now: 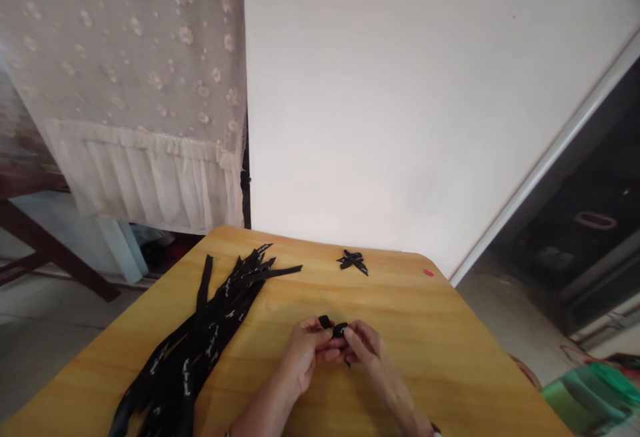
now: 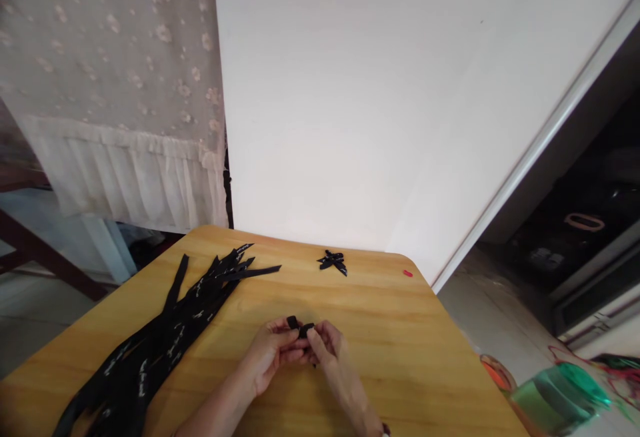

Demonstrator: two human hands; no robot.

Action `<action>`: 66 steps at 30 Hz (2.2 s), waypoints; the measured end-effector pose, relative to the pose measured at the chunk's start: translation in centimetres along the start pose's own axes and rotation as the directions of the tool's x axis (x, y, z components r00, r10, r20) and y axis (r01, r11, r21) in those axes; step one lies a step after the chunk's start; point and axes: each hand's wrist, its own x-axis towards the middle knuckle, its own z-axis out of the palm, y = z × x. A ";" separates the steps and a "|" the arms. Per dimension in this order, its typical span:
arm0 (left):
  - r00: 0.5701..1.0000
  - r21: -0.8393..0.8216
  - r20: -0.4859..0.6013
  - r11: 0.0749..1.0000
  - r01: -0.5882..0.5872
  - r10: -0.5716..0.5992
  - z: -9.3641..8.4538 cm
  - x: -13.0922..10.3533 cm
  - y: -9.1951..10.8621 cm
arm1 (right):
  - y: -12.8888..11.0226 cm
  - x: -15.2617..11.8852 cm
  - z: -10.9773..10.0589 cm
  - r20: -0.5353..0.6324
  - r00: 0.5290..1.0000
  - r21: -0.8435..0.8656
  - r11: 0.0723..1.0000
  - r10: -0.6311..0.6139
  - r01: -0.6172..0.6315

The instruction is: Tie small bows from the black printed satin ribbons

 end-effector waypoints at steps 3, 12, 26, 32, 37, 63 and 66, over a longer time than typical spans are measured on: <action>1.000 0.029 0.008 1.000 0.005 -0.005 0.3 -0.2 0.0 | 0.5 0.2 0.0 -0.007 0.997 -0.065 0.995 -0.073 0.072; 0.999 0.046 0.040 0.999 -0.014 0.012 1.0 -0.6 0.1 | 1.3 0.7 -0.2 -0.034 0.999 -0.065 0.997 -0.038 0.036; 0.998 0.107 0.047 0.994 0.028 -0.033 0.7 -0.6 0.6 | 0.7 0.6 -0.4 -0.097 0.993 -0.018 0.998 -0.069 0.067; 0.994 0.227 0.108 0.974 -0.016 -0.009 0.6 -0.5 0.4 | 0.7 0.4 -0.4 -0.096 0.994 -0.090 0.995 -0.053 0.044; 0.999 0.242 0.039 0.969 -0.038 0.030 0.7 -0.4 0.2 | -0.1 0.0 -0.5 -0.124 0.980 -0.207 0.970 -0.156 0.128; 1.000 0.105 0.028 0.994 0.005 -0.008 0.7 -0.2 0.7 | 0.4 0.3 -0.7 -0.106 0.980 -0.268 0.954 -0.166 0.133; 1.000 0.041 0.005 0.999 0.009 -0.009 0.5 -0.1 0.7 | 0.0 0.3 -0.9 -0.148 0.974 -0.230 0.964 -0.171 0.134</action>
